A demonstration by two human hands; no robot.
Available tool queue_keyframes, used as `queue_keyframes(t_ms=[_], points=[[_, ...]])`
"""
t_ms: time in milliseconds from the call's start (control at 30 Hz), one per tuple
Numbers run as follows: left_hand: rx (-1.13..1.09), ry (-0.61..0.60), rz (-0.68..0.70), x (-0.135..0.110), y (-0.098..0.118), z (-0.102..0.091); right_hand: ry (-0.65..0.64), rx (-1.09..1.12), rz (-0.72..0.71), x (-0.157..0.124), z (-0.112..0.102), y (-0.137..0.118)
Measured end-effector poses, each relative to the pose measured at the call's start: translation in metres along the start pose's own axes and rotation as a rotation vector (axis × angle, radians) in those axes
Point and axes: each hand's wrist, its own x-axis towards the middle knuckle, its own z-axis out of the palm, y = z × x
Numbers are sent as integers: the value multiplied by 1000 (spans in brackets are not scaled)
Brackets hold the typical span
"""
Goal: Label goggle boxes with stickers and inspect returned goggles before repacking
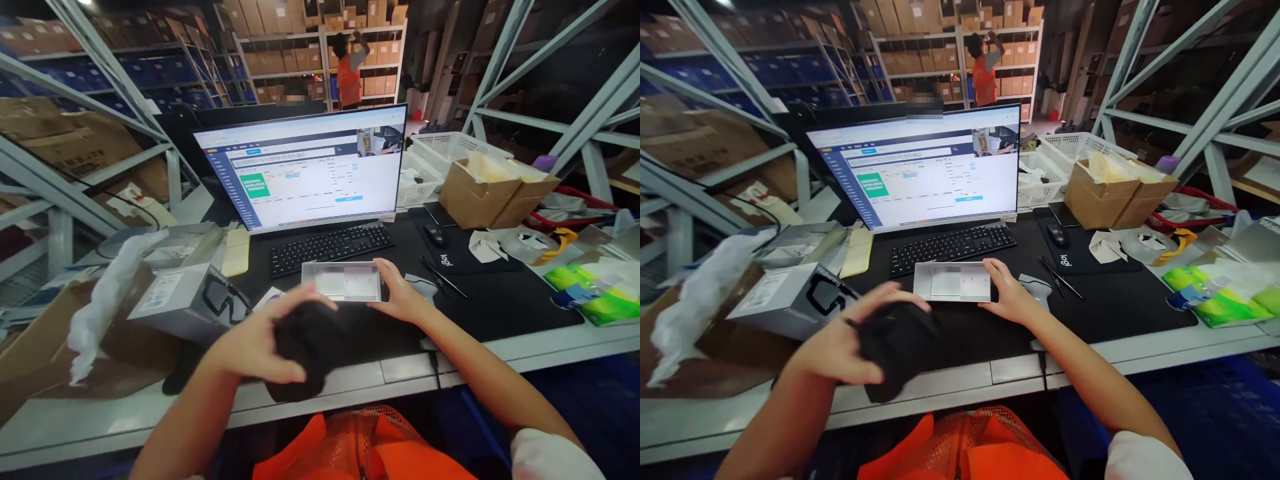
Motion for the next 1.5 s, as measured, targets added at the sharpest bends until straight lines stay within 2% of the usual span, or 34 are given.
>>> queue_keyframes(t_ms=[67, 133, 200, 267, 333, 400, 467, 533, 567, 633, 700, 833, 933, 1200, 1500], points=[[26, -280, -118, 23, -19, 13, 6, 15, 51, -1, 1, 7], [60, -454, -210, 49, -38, 26, 0, 12, 121, -4, 2, 14], [154, -523, -220, 71, -51, 38, -13, -7, 172, -8, 4, 20], [310, -526, -226, 84, -56, 51, -8, -30, 171, -11, 6, 26], [394, -478, -245, 87, -53, 64, 16, -51, 115, -14, 7, 27], [422, -411, -261, 79, -45, 70, 59, -69, 46, -17, 4, 23], [471, -316, -250, 61, -40, 67, 88, -76, -32, -21, -1, 13], [558, -129, -299, 37, -43, 54, 53, -69, -140, -26, -6, -2], [614, -1, -372, 23, -49, 44, 9, -71, -196, -29, -7, -9], [765, 309, -640, -3, -69, 26, -95, -88, -285, -34, -7, -21], [854, 428, -794, -24, -95, 12, -164, -101, -330, -36, -5, -28], [948, 451, -954, -41, -141, 8, -195, -54, -338, -37, -2, -29], [991, 436, -1022, -38, -156, 10, -170, -15, -303, -36, -5, -28], [1017, 450, -1171, -30, -163, -3, -110, 39, -277, -37, -13, -27], [877, 449, -1271, -17, -166, -27, -94, 111, -229, -32, -13, -31]])
